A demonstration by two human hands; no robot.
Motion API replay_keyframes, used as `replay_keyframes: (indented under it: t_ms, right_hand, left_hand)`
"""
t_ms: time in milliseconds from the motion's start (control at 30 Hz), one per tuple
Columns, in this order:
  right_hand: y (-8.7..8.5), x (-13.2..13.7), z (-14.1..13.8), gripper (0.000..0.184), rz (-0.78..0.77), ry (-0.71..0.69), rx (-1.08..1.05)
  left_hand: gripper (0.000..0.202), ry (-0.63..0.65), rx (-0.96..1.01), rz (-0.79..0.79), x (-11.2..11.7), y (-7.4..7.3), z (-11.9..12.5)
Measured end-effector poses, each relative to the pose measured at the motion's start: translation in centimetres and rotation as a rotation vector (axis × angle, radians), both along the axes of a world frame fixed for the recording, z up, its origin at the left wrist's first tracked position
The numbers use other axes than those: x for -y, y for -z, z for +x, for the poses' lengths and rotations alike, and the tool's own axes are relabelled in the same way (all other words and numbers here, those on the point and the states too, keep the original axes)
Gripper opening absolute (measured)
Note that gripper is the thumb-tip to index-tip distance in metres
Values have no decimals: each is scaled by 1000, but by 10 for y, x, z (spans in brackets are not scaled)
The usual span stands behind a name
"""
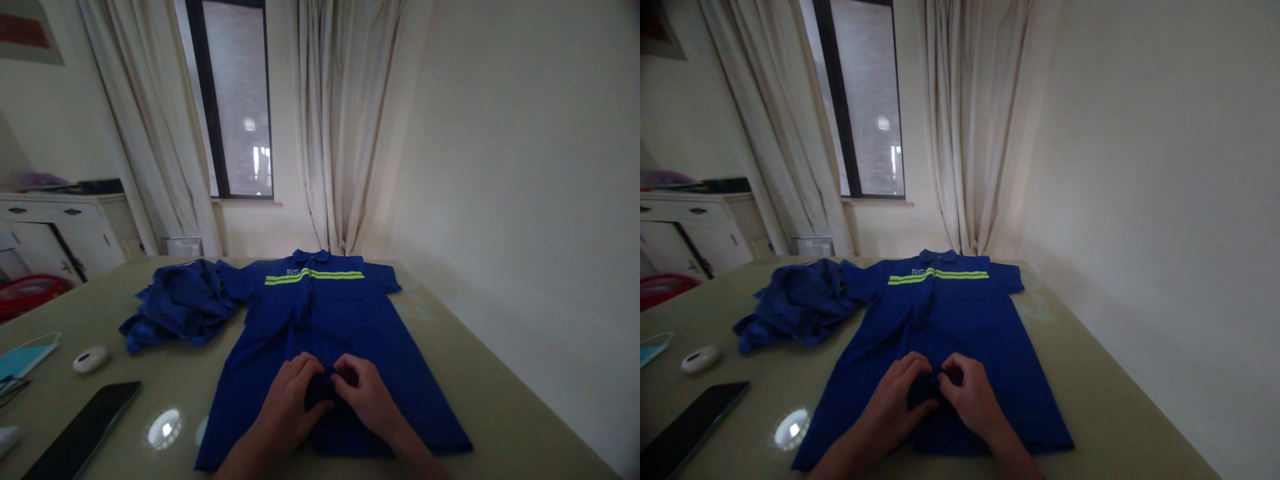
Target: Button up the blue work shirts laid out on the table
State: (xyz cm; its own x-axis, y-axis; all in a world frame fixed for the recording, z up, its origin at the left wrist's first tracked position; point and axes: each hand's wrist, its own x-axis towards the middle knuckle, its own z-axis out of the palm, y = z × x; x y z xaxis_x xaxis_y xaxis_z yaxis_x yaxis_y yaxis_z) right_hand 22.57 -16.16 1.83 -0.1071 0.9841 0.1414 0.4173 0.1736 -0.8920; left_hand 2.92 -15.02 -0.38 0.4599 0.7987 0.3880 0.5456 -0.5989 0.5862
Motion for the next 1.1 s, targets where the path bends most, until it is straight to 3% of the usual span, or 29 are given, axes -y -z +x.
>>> replay_keyframes:
  t_ms: [67,167,367,600,833,1100]
  right_hand:
    - [0,1,-2,11,-3,-19,-13]
    - [0,1,-3,11,-15,-58,-2]
    - [2,3,-3,11,-34,-60,58]
    - [7,7,-6,13,-25,-80,129]
    - [12,4,-11,22,12,-66,-68]
    - [11,8,-15,22,16,-46,-60]
  left_hand:
    - [31,-16,-47,69,0,0,1]
    - [6,-25,-62,124,-2,0,0]
    - [26,7,71,21,-8,4,-5]
    - [27,-123,160,-117,-1,9,2]
    - [23,-11,318,-90,-5,-5,0]
    - [23,44,282,-122,-14,2,-10]
